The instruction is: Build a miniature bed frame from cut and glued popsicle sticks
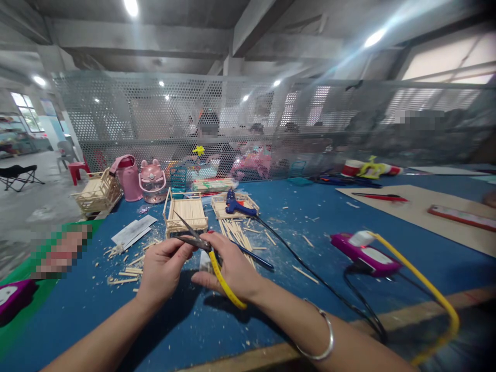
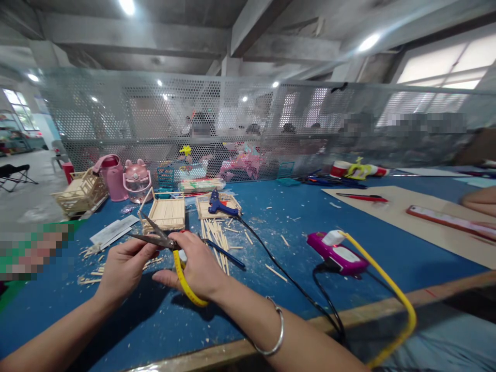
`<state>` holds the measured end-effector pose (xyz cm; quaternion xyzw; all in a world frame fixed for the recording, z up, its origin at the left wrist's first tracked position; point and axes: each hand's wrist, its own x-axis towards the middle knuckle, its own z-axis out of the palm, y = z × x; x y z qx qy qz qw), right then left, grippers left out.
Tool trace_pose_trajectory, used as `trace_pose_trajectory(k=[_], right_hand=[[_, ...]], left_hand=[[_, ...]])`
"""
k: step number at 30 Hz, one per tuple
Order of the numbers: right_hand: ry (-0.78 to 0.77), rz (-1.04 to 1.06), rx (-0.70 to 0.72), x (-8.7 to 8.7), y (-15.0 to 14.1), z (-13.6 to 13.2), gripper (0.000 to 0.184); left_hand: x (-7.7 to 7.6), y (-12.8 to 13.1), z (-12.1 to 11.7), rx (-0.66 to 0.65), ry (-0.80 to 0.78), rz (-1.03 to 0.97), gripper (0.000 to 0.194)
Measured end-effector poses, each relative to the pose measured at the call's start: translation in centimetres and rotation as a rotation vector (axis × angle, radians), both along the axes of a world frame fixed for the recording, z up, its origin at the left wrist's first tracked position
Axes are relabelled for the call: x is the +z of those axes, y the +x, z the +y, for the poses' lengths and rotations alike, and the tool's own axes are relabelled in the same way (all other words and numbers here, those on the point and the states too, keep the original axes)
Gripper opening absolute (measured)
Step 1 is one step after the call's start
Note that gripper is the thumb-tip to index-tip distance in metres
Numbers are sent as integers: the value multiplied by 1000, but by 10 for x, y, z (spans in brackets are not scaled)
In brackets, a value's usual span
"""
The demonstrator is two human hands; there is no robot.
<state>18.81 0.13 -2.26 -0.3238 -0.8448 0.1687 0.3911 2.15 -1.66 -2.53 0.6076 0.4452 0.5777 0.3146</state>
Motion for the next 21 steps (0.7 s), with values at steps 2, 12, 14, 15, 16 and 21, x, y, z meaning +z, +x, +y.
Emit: trace_pose_trajectory(k=[2, 12, 14, 15, 16, 21], right_hand=[[5, -5, 1, 0, 0, -1, 60], [104, -94, -1, 6, 3, -1, 69], [105, -118, -4, 6, 4, 0, 73], [107, -123, -4, 6, 4, 1, 75], [108, -124, -3, 6, 5, 1, 77], [109, -121, 1, 6, 5, 2, 78]], left_hand=[[1, 1, -1, -7, 4, 2, 24], [4, 0, -1, -108, -2, -20, 17], [5, -1, -1, -125, 2, 33, 16], [6, -2, -1, -134, 4, 56, 17], [6, -2, -1, -142, 7, 75, 17], [7, -3, -1, -146, 50, 133, 16]])
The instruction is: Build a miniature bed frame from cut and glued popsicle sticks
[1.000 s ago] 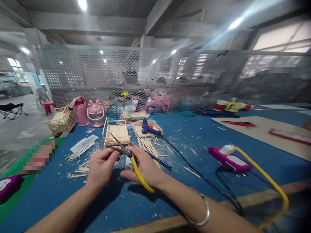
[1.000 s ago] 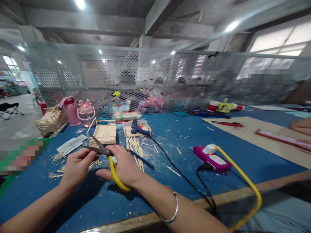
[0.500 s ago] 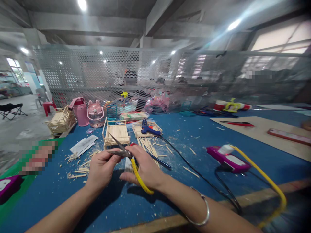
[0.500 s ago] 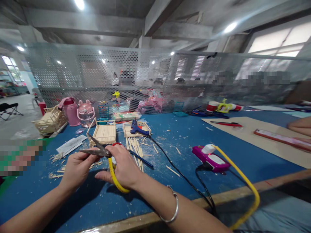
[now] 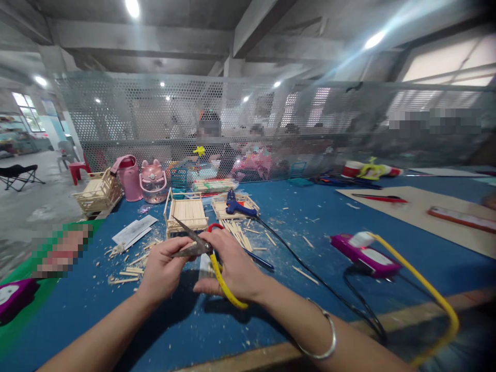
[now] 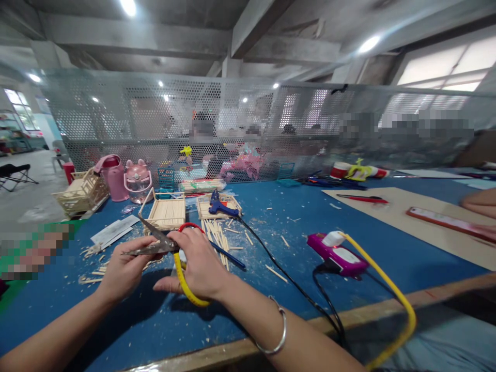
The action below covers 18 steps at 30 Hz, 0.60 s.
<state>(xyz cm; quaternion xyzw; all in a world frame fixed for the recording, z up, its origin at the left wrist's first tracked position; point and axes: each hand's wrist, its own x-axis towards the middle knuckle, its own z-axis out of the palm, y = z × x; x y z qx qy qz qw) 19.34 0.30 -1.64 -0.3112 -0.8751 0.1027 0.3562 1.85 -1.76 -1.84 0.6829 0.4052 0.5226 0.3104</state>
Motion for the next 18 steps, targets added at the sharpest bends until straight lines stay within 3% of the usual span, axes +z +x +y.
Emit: trace_pose_trajectory(k=[8, 18], right_hand=[[-2, -21, -12, 2, 0, 0, 78], [-18, -10, 35, 3, 1, -1, 77]], left_hand=[[2, -1, -2, 13, 101, 100, 17], [9, 0, -3, -20, 103, 98, 20]])
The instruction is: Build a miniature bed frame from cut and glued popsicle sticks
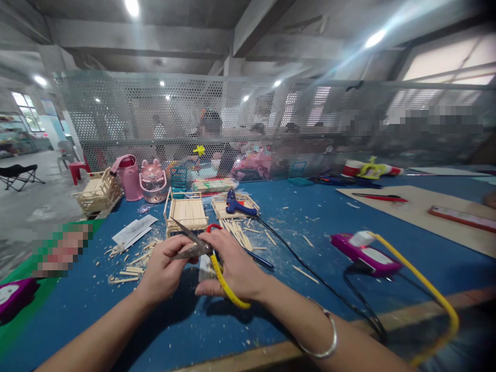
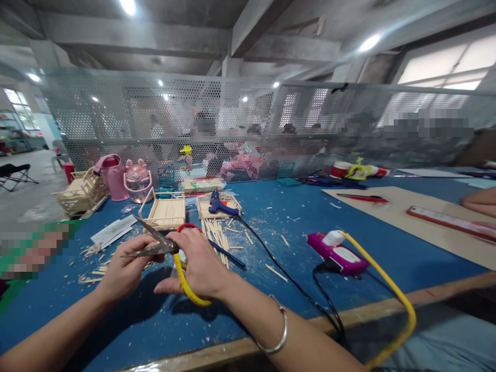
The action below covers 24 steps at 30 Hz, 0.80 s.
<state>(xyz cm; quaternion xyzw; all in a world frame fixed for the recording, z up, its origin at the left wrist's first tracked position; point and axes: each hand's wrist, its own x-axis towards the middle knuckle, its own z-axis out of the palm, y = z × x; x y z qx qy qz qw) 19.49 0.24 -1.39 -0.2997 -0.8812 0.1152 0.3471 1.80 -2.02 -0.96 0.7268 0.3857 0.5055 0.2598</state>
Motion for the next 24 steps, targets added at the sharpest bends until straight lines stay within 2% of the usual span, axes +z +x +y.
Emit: trace_pose_trajectory(k=[9, 13, 17, 24], right_hand=[[0, -12, 24, -2, 3, 0, 81], [-3, -7, 18, -2, 2, 1, 82], [-33, 32, 29, -1, 1, 1, 80], [-60, 42, 12, 0, 0, 1, 71]], left_hand=[[-1, 1, 0, -4, -13, 2, 19], [-2, 0, -1, 35, 51, 36, 19], [-3, 1, -2, 64, 110, 47, 21], [-7, 1, -2, 88, 116, 52, 26]])
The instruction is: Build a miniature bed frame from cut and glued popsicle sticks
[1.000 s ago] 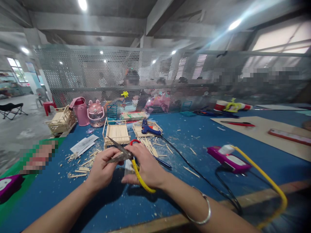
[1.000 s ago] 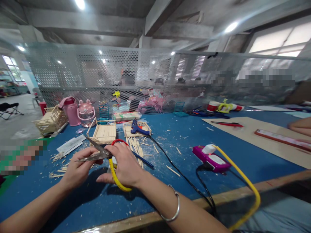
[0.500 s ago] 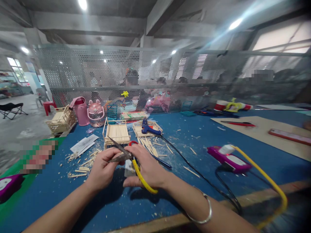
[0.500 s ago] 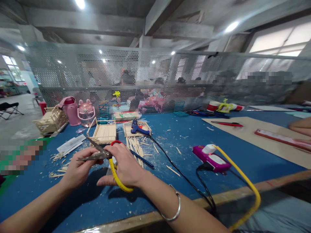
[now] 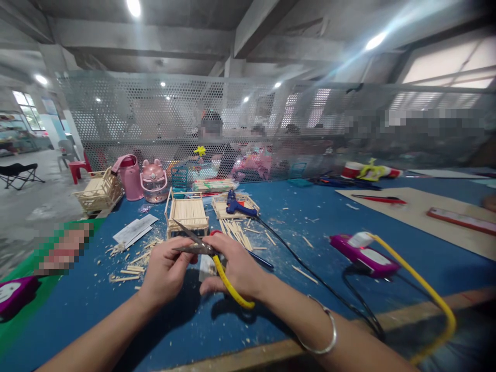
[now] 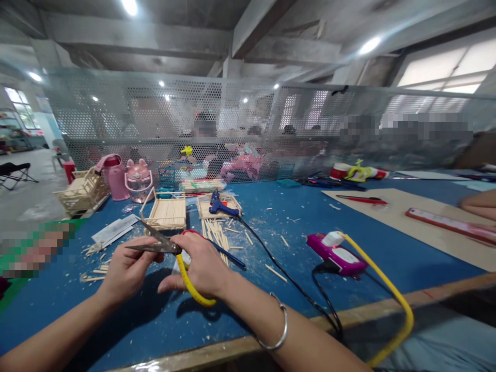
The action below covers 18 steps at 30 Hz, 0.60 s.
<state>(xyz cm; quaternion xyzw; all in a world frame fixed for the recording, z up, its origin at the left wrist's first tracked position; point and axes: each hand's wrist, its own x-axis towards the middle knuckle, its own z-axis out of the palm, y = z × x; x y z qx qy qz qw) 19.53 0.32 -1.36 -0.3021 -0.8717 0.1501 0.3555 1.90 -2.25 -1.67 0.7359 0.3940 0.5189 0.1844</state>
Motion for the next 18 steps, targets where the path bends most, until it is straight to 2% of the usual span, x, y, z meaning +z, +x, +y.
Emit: trace_pose_trajectory(k=[7, 11, 14, 18], right_hand=[[40, 19, -36, -4, 2, 1, 66], [8, 31, -4, -5, 3, 3, 59], [15, -5, -28, -3, 2, 3, 65], [78, -103, -93, 2, 1, 2, 77]], left_hand=[[-1, 0, 1, 10, -44, -34, 29], [0, 0, 1, 53, -27, -15, 28], [-1, 0, 2, 51, -60, -52, 28], [-3, 1, 5, -30, -155, -183, 23]])
